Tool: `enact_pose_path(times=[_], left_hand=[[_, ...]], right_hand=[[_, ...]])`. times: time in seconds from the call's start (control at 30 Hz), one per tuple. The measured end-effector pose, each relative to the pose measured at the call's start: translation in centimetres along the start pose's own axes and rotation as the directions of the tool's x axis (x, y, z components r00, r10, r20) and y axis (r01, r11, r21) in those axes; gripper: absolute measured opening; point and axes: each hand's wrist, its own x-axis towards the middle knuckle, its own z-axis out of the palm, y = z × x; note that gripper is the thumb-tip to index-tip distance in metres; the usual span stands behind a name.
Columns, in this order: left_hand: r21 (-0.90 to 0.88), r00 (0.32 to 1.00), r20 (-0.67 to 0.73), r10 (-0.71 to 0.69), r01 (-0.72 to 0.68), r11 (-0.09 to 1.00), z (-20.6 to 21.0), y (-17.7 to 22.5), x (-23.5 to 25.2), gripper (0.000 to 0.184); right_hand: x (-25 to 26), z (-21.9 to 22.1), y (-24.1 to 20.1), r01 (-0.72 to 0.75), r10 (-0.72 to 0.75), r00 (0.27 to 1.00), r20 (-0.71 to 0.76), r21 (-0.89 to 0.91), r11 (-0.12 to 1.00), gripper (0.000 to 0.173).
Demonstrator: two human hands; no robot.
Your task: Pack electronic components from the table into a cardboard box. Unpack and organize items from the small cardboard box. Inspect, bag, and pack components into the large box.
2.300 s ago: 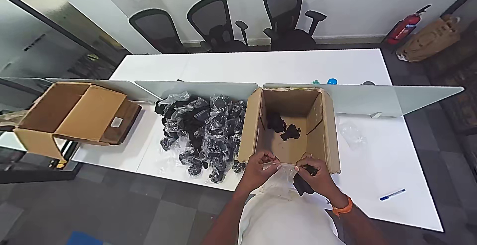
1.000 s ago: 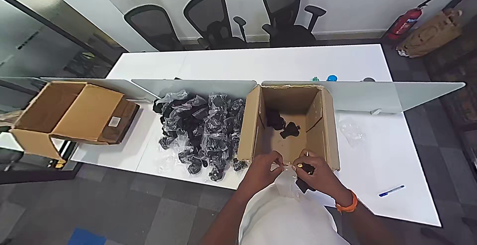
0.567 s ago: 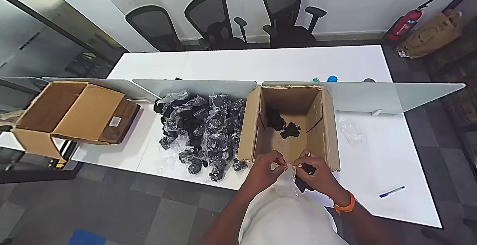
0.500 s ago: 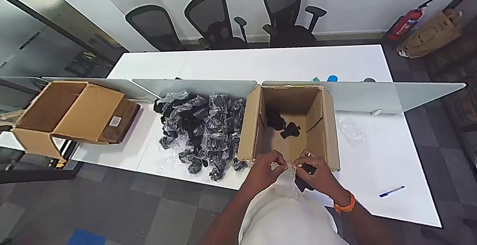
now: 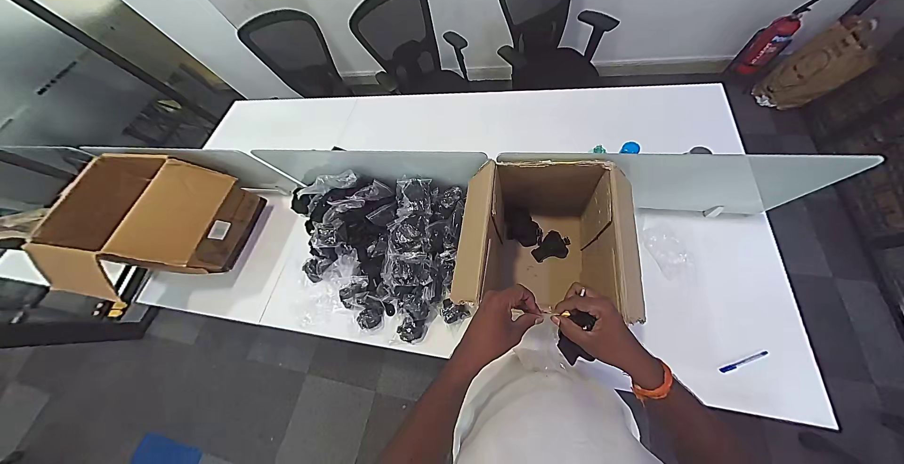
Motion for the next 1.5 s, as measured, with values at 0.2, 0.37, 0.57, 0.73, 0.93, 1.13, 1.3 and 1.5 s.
enact_pose_path(times=[0.2,0.37,0.57,0.73,0.93,1.13,1.3,1.5], left_hand=[[-0.021,0.999,0.019,0.037,-0.037,0.999,0.2,0.3,0.1,0.016],[-0.029,0.998,0.008,0.067,-0.067,0.997,0.9,0.1,0.5,0.012],[-0.059,0.997,-0.037,0.068,-0.07,0.996,1.2,-0.1,0.6,0.009],[-0.071,0.999,-0.034,0.024,-0.026,0.997,1.4,0.3,0.6,0.005],[-0.03,0.999,-0.046,-0.02,0.018,0.999,1.2,0.3,0.5,0.007],[-0.039,0.999,-0.048,-0.003,0.001,0.999,0.9,0.3,0.6,0.008],[-0.011,0.999,-0.031,0.015,-0.015,1.0,0.7,0.4,0.6,0.01],[-0.01,0.999,-0.032,0.01,-0.01,1.0,1.0,0.5,0.7,0.006]], right_hand=[[0.0,0.0,0.0,0.013,-0.013,1.0,-0.004,0.014,1.0,0.014],[0.1,0.1,0.0,0.022,-0.022,1.0,-0.014,0.023,1.0,0.013],[0.1,0.3,0.1,0.014,-0.014,1.0,-0.011,0.053,0.998,0.014],[0.0,0.7,0.2,0.04,-0.037,0.998,-0.049,0.055,0.998,0.013],[0.0,0.5,0.2,-0.021,0.025,0.998,-0.049,0.074,0.997,0.014],[0.0,0.6,0.3,-0.01,0.018,0.996,-0.082,0.094,0.996,0.011],[0.0,0.6,0.2,-0.016,0.024,0.997,-0.078,0.101,0.995,0.011],[0.0,0.7,0.1,-0.019,0.029,0.995,-0.091,0.099,0.995,0.011]])
